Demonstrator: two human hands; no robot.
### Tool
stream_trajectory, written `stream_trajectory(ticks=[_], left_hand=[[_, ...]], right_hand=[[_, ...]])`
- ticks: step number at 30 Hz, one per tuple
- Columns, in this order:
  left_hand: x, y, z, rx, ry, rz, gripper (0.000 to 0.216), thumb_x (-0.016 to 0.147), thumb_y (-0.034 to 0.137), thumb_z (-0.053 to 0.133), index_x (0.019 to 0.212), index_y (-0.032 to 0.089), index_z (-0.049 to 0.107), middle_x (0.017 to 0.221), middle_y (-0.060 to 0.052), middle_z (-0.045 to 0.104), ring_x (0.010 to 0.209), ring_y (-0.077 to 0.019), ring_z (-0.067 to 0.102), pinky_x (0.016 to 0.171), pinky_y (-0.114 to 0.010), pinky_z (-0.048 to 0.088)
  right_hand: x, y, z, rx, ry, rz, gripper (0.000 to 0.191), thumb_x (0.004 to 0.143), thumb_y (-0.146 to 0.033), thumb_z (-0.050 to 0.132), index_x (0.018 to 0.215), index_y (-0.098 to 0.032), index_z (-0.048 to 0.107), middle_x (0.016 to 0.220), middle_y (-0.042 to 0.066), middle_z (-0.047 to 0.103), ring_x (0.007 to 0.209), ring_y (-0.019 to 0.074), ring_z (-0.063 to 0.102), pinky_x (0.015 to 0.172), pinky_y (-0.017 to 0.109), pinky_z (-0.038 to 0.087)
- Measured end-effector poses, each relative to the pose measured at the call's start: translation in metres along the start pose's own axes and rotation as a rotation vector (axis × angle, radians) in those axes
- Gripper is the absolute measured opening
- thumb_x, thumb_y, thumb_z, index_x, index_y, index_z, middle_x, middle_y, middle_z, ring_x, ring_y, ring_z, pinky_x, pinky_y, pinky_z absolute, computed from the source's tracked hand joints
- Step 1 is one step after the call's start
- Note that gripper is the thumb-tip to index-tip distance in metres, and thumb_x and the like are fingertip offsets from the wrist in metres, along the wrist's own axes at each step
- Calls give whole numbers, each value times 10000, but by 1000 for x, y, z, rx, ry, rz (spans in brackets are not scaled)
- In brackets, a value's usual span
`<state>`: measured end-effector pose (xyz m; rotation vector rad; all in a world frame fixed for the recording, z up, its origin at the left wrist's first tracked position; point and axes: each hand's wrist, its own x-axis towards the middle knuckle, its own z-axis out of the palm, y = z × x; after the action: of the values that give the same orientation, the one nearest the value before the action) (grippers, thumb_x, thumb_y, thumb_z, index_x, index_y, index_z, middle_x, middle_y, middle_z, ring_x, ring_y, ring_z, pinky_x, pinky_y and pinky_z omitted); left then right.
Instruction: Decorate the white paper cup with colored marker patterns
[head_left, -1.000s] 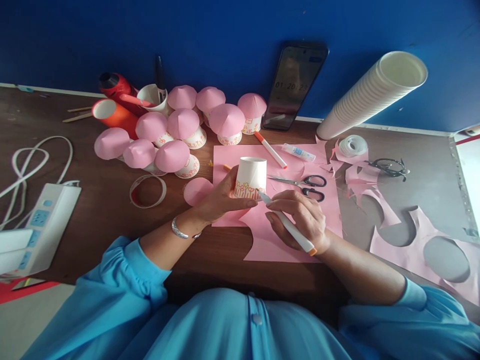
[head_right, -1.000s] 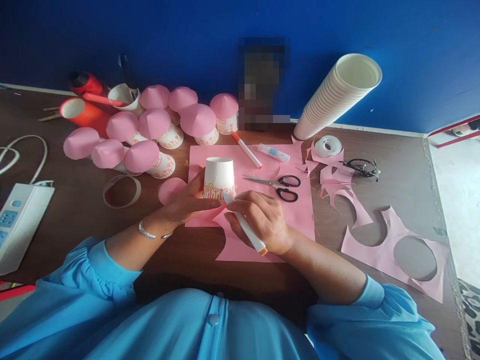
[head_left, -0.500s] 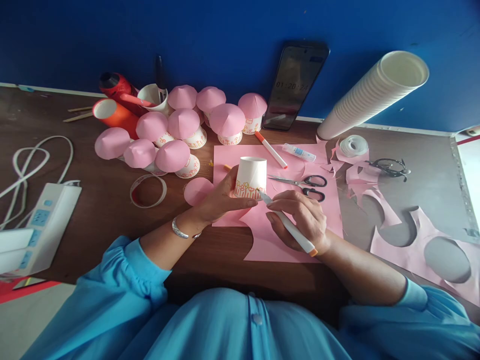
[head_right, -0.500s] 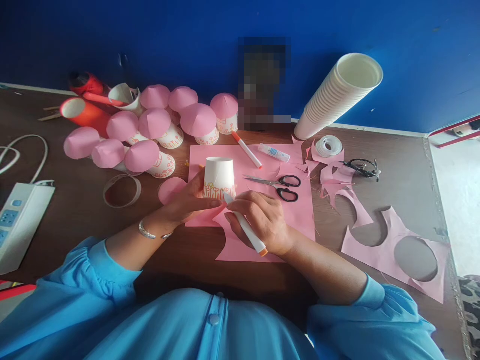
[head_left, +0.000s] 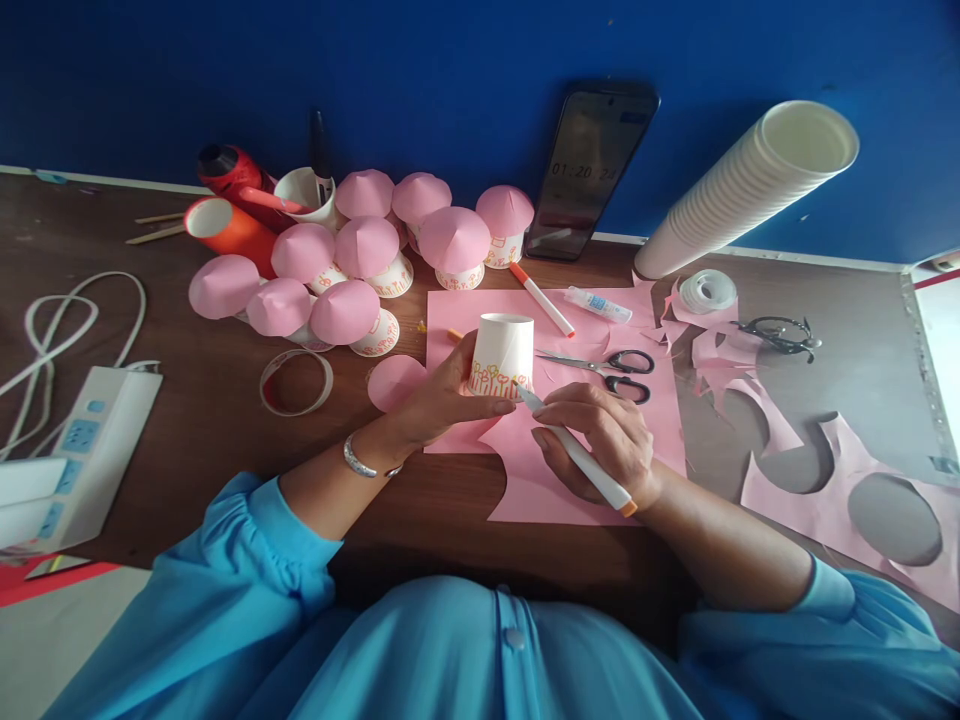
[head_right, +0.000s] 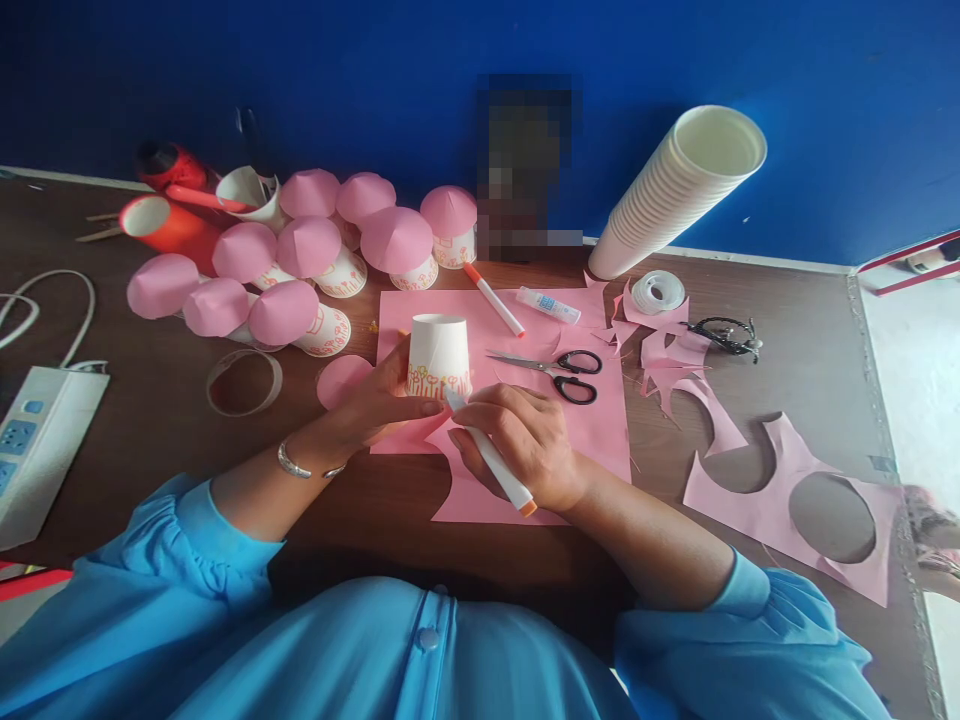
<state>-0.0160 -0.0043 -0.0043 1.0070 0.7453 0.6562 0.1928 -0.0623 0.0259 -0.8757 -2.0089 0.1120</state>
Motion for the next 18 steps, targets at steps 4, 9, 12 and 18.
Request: stream_trajectory(ticks=[4,9,12,18], left_hand=[[1,0,0,2,4,15,708,698,354,946,1288,279,562,1197,-41,610,1183,-282,571,974,-433,490],[2,-2,-2,5,-12,15,725,688,352,947,1298,287,560,1174,-19,602,1159,-264,578,974,-431,489],[2,-1,-1,21,4,6,729,694,335,940,1305,267,549,1191,-31,606,1175,-270,581,1007,-460,491],[0,4,1,33,-1,-36,745,683,334,944,1304,247,541,1162,-49,611,1122,-271,605,939,-444,529]], right_hand=[[-1,0,0,1,11,7,179,940,-116,620,1103,-189,608,807,36,692,676,170,692,571,289,581],[-1,1,0,-1,-5,9,175,935,-115,631,1092,-187,606,804,35,695,682,170,696,576,286,584],[0,1,0,-10,-8,6,147,934,-116,633,1062,-180,601,796,37,695,674,165,696,569,276,578],[1,1,0,-17,7,-6,132,944,-123,625,1058,-186,600,793,34,700,679,161,699,581,274,585]])
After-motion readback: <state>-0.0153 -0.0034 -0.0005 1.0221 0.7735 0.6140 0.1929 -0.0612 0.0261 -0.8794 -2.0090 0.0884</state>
